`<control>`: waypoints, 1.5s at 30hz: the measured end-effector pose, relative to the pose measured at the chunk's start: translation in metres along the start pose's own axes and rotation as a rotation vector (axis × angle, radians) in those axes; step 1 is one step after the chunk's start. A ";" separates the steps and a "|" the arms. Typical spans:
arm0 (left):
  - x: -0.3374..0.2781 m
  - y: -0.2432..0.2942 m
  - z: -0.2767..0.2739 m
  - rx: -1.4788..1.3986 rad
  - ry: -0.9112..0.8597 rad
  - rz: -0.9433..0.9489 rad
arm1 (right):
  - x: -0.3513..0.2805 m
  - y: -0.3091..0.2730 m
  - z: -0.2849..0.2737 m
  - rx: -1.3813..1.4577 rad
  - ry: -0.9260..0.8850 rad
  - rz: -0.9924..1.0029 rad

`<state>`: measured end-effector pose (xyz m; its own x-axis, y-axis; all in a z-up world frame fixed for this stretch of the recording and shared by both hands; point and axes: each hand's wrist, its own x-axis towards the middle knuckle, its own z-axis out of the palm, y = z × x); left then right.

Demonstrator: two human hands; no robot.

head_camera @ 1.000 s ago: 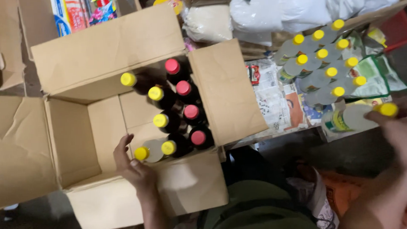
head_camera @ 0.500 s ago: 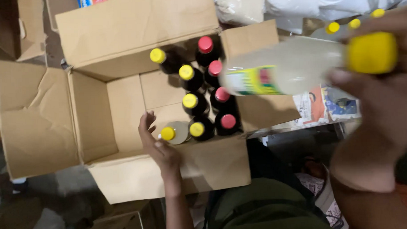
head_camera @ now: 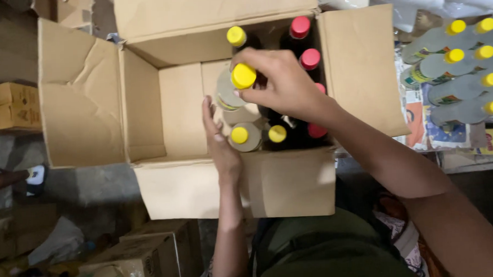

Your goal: Packing plastic and glass bottles from a stock area into a cardboard box.

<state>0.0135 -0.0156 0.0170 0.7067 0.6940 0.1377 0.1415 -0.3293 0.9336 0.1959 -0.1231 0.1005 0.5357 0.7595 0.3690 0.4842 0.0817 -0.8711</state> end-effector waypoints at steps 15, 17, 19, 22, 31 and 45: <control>0.016 -0.025 -0.002 0.275 -0.287 -0.053 | -0.001 0.061 0.062 -0.531 -0.396 0.110; 0.017 -0.027 -0.002 0.237 -0.321 -0.110 | -0.002 0.066 0.065 -0.602 -0.400 0.116; 0.020 -0.025 -0.003 0.158 -0.339 -0.161 | 0.001 0.068 0.070 -0.626 -0.402 0.120; 0.018 -0.046 -0.006 0.081 -0.344 -0.275 | -0.004 0.065 0.069 -0.662 -0.408 0.152; 0.013 -0.039 -0.005 -0.019 -0.220 -0.035 | -0.075 0.059 -0.058 -0.132 0.101 0.073; -0.010 0.013 0.017 0.349 0.084 0.274 | -0.403 0.259 -0.294 -0.619 0.570 0.843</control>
<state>0.0196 -0.0378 0.0220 0.6938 0.5958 0.4045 0.1922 -0.6945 0.6933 0.3090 -0.5980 -0.1786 0.9997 0.0155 -0.0180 -0.0003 -0.7498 -0.6617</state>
